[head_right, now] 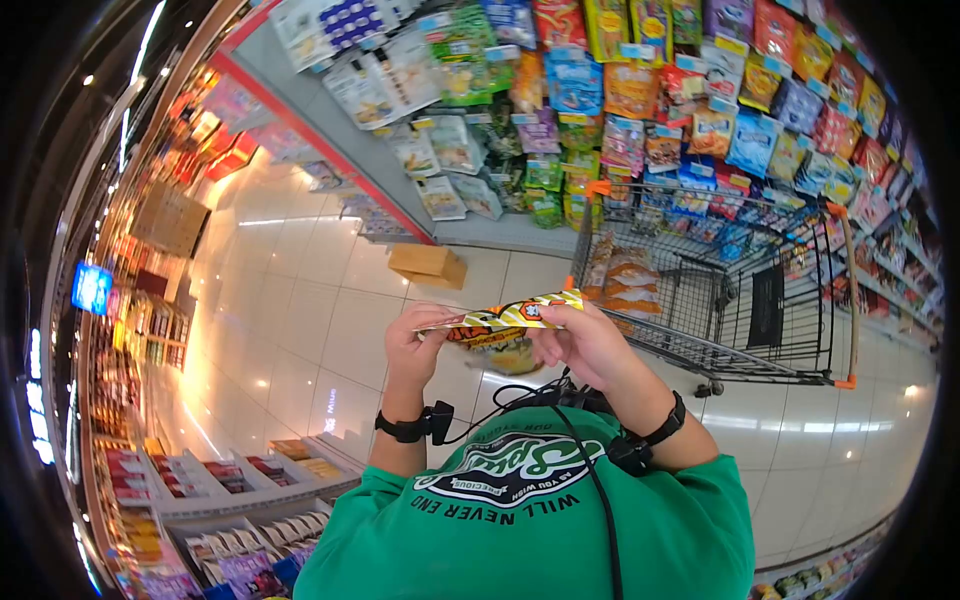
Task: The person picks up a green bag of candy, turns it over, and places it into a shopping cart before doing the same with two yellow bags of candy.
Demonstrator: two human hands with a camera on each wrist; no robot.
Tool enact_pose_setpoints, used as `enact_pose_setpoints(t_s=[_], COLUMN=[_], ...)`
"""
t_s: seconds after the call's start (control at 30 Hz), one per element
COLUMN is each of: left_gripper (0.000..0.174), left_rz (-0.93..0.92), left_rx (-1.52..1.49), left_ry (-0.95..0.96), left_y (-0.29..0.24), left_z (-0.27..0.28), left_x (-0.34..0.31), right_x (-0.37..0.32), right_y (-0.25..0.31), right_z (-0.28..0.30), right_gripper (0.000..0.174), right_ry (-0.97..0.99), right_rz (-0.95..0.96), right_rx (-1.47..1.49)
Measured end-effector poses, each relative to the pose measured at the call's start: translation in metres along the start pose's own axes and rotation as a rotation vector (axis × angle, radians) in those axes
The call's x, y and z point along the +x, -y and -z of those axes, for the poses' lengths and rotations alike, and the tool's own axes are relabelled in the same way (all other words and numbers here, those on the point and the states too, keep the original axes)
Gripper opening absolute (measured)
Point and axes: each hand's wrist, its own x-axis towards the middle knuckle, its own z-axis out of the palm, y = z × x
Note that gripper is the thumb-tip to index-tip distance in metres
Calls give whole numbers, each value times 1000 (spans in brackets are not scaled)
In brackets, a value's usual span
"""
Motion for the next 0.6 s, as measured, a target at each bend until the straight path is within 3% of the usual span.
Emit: enact_pose_setpoints(t_s=[0.07,0.1,0.13,0.17,0.23,0.27,0.33,0.43,0.6], left_gripper=[21,19,19,19,23,25,25,24,23], left_rz=[-34,92,222,227,125,92,104,71,77], left_rx=[-80,-68,-59,-61,-145,-247,-351,-486,-587], left_ry=[-78,-121,-162,-179,-267,-302,-353,-387,-371], left_y=[-14,-35,-49,-51,-52,-56,-66,-75,-82], left_z=[18,26,34,42,57,62,72,83,88], left_x=[-14,-19,-26,-34,-39,-39,-38,-35,-34], right_x=[1,0,3,4,6,12,23,24,24], right_y=[-9,-14,-16,-16,-14,-17,-23,-28,-31], right_z=[-18,-26,-32,-32,-28,-30,-37,-83,-111], right_gripper=[28,29,33,33,27,27,27,35,25], right_ry=[72,124,241,248,96,103,-10,77,60], right_rz=[8,20,165,150,433,419,613,539,518], right_rx=[-29,-35,-143,-152,-666,-672,-716,-681,-682])
